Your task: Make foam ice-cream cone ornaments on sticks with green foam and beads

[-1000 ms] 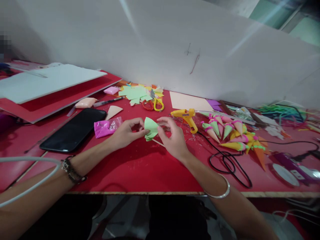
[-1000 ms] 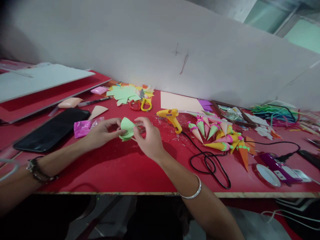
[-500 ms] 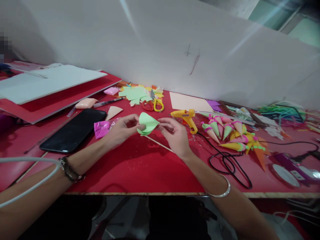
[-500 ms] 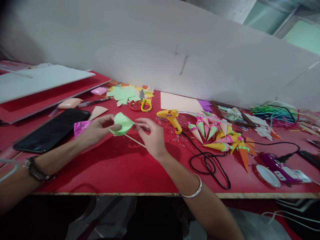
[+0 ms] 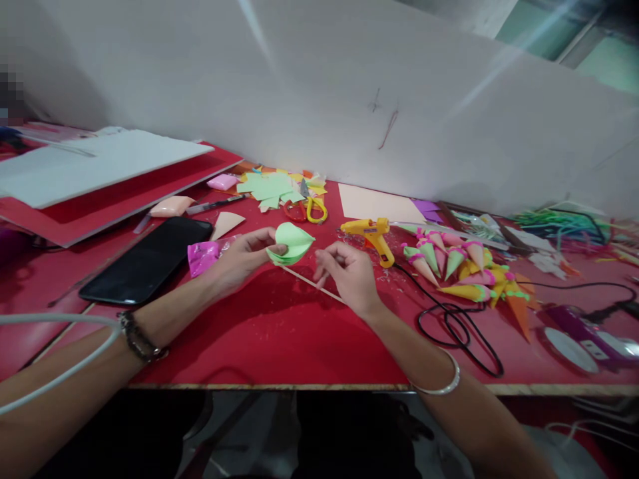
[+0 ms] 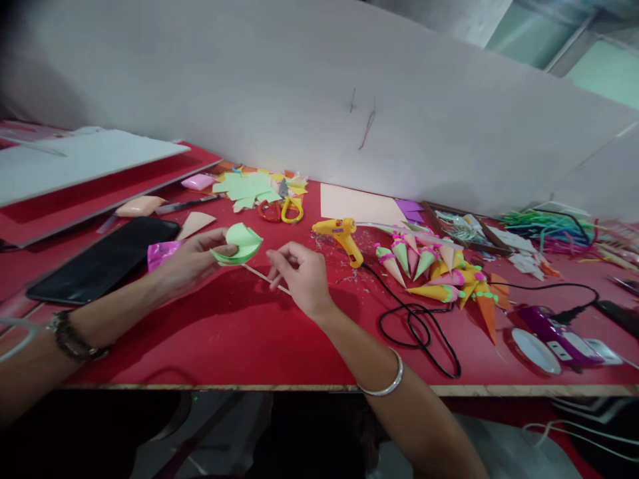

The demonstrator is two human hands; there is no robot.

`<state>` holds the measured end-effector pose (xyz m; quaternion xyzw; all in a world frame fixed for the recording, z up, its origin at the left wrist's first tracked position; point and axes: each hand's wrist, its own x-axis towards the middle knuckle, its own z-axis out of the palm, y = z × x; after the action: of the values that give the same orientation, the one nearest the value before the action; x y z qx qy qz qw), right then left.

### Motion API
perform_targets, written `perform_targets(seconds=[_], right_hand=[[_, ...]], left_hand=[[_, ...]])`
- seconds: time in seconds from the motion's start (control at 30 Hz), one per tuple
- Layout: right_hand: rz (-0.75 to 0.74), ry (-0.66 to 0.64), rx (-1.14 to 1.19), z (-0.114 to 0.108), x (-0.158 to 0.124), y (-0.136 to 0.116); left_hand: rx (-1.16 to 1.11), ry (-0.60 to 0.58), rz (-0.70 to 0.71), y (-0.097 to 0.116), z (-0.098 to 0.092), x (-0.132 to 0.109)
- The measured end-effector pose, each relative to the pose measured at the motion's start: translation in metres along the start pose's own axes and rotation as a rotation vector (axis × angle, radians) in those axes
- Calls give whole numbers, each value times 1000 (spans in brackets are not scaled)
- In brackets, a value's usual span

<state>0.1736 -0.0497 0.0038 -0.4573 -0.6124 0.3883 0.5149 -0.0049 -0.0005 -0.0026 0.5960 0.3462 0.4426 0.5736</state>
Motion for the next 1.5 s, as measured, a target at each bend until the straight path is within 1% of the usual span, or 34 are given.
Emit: perform_targets(seconds=[0.07,0.17,0.23,0.33,0.43,0.57,0.63,0.73,0.9,1.0,1.2,1.4,1.5], right_hand=[[-52,25,3,1,2,3],[-110,29,17,1,4,5],[-86,1,17,1,3,5],[-8,-57,9,1,0,2],[-19,-72,10,1,-2,-1],[-88,-36,11,4,-3,-3],[-113,-12,-22,6,-3,-3],[-149,-22,-55,7,-4,-3],[-233,-30,-44,7,-5,-4],[-254,-29,-42,6,-5,-3],[-240,-43,-8,7,-4,-2],[-244,-97,-32,6,-6,-5],[-233,-106,-36,6,-6,-5]], left_hand=[[-4,-13,1,0,0,0],[-10,-25,11,-1,-1,0],[-7,-42,14,-2,-1,0],[4,-54,31,1,1,-2],[59,-42,75,5,5,-3],[226,-40,166,10,7,-6],[344,-43,243,10,7,-6],[504,-19,355,10,5,-8],[601,32,483,9,6,-10],[637,41,545,7,7,-9],[756,-6,553,3,4,-7],[905,-64,552,11,5,-12],[956,-62,544,13,6,-13]])
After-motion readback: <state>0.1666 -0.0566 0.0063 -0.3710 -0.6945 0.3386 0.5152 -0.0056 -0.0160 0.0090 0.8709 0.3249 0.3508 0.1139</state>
